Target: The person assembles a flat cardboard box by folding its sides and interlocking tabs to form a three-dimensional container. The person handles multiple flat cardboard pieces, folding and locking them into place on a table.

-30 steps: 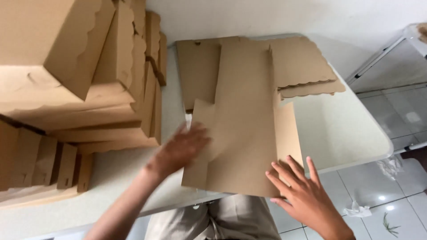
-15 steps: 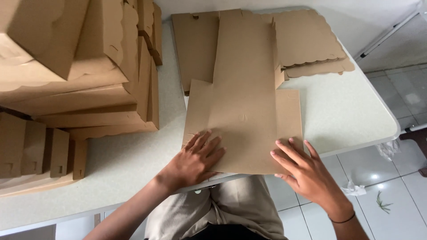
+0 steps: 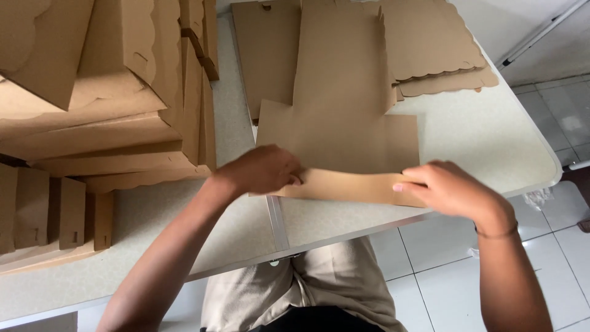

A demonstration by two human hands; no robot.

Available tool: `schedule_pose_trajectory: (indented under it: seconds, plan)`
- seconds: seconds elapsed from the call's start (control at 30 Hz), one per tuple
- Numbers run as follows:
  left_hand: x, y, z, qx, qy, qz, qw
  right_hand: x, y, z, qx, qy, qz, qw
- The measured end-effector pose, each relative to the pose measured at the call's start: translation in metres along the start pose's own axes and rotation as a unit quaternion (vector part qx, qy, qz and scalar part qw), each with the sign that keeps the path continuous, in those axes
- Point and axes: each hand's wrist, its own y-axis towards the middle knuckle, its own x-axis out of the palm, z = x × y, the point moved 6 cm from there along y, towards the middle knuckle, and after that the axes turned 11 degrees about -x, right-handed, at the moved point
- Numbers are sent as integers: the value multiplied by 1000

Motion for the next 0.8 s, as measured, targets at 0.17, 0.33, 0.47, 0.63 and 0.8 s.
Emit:
schedule_pose_trajectory:
  seconds: [0.17, 0.33, 0.47, 0.63, 0.8]
  plan:
    - [9, 8, 4, -13, 183, 246, 952, -5, 17, 9, 52, 41, -26, 997]
    - [28, -32, 62, 69, 473, 576, 663, -4, 21, -2, 114, 26, -73, 990]
    - [63, 16, 37, 185, 343, 449, 804, 15, 15, 5, 72, -61, 22, 995]
    - [64, 50, 26, 239, 219, 346, 880, 13, 11, -79, -115, -232, 285, 923]
    - [63, 61, 27, 180, 170, 166, 955, 74, 39, -91, -96, -174, 141, 970]
